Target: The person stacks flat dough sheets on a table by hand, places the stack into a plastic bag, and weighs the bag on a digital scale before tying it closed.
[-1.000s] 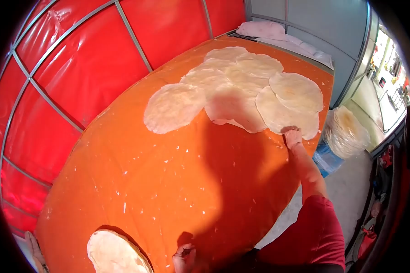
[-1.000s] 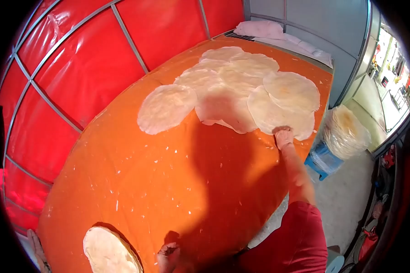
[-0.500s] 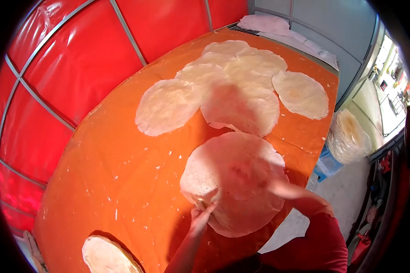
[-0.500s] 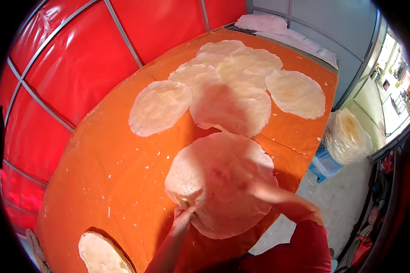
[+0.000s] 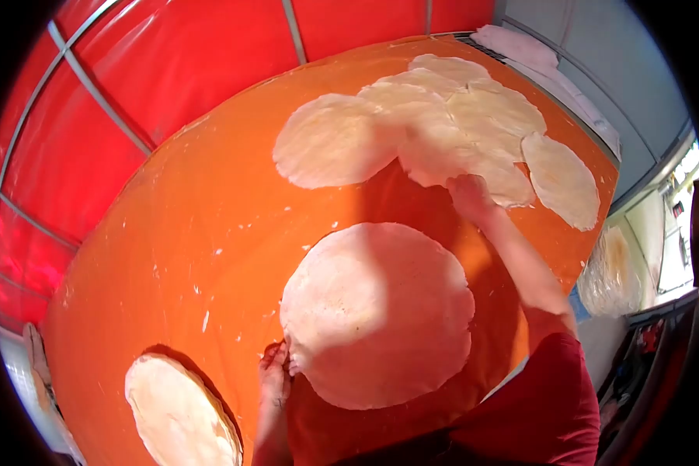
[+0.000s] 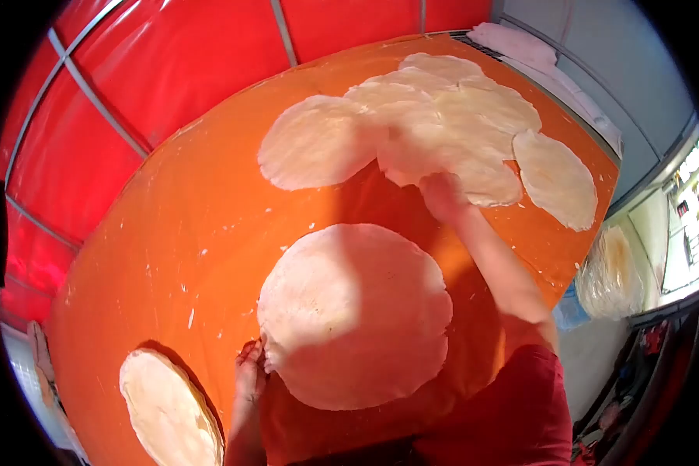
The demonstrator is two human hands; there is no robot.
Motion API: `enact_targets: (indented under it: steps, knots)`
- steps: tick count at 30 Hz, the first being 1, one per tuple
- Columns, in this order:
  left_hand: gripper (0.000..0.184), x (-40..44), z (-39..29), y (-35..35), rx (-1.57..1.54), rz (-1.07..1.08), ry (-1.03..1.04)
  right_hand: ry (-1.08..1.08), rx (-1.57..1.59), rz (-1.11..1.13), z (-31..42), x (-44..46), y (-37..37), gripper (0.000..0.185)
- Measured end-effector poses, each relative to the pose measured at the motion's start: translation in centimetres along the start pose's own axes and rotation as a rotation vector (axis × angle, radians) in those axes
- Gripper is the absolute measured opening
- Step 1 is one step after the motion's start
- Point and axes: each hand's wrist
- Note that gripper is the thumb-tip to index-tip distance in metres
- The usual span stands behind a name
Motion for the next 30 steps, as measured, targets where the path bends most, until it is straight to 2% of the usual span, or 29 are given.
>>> enact_targets:
  steps: [1,4,5,6,8,10,13,15,16,17,20,21,24,26,27,28,29,30]
  knots:
    - [0.008,-0.2,-0.1,0.1,0.012,0.028,-0.018,-0.029,0.224,0.065,1.5,0.8,-3.2,0.024]
    - [0.009,-0.3,-0.3,0.0,0.019,-0.024,-0.124,-0.338,0.007,-0.029,10.8,-5.8,-6.2,0.027]
    - [0.010,-0.3,-0.4,-0.2,0.016,0.042,-0.140,-0.442,-0.081,-0.068,14.3,-8.4,-7.6,0.030]
    - [0.012,-0.3,-0.3,-0.5,0.013,0.106,-0.153,-0.566,-0.082,-0.056,18.3,-11.3,-8.6,0.032]
    - [0.015,-0.9,-0.3,-0.8,0.107,0.159,-0.123,-0.644,0.041,-0.026,21.1,-12.8,-9.1,0.030]
    - [0.020,-1.7,0.1,-0.2,0.309,0.138,-0.052,-0.545,0.286,0.030,21.0,-11.1,-12.3,0.023]
    - [0.022,-1.6,0.6,0.4,0.404,-0.015,-0.044,-0.393,0.631,0.153,20.6,-9.1,-16.3,0.019]
    - [0.024,-1.9,0.7,0.4,0.336,-0.004,-0.046,-0.235,0.795,0.051,24.6,-11.3,-15.8,0.016]
    - [0.025,-1.9,0.8,0.2,0.303,0.005,-0.044,-0.255,0.777,0.043,26.1,-12.1,-15.8,0.014]
    - [0.026,-0.6,1.9,-1.2,0.411,0.066,0.127,-0.343,0.673,0.051,27.2,-12.3,-16.2,0.013]
    - [0.026,-1.2,2.4,-1.1,0.235,-0.049,0.004,-0.471,0.454,-0.039,29.6,-12.5,-16.7,0.010]
    - [0.020,-1.8,1.5,-0.3,0.150,-0.078,-0.048,-0.413,0.464,-0.231,31.0,-13.4,-15.0,0.014]
    - [0.015,0.5,5.6,-1.6,0.395,0.053,0.470,-0.418,0.562,-0.057,31.3,-12.9,-16.3,0.021]
    - [0.010,1.0,6.2,-1.9,0.502,-0.054,0.541,-0.533,1.156,0.303,29.1,-10.2,-17.5,0.031]
    - [0.021,2.5,7.9,-3.5,0.298,0.065,0.506,-0.568,1.439,0.525,27.6,-8.5,-17.9,0.037]
    - [0.020,1.1,5.5,-3.0,0.371,0.039,0.395,-0.590,1.524,0.620,25.9,-7.2,-18.5,0.036]
    - [0.018,0.5,3.9,-2.9,0.301,-0.019,0.452,-0.538,1.517,0.604,24.3,-6.0,-18.2,0.035]
    - [0.017,0.2,2.9,-2.9,0.230,-0.063,0.502,-0.401,1.421,0.489,22.9,-4.6,-17.1,0.034]
Point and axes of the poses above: each hand's wrist, its own x-axis towards the middle knuckle, its own y-axis out of the palm, z = x × y, and after that the axes turned 2 degrees about -x, right-handed
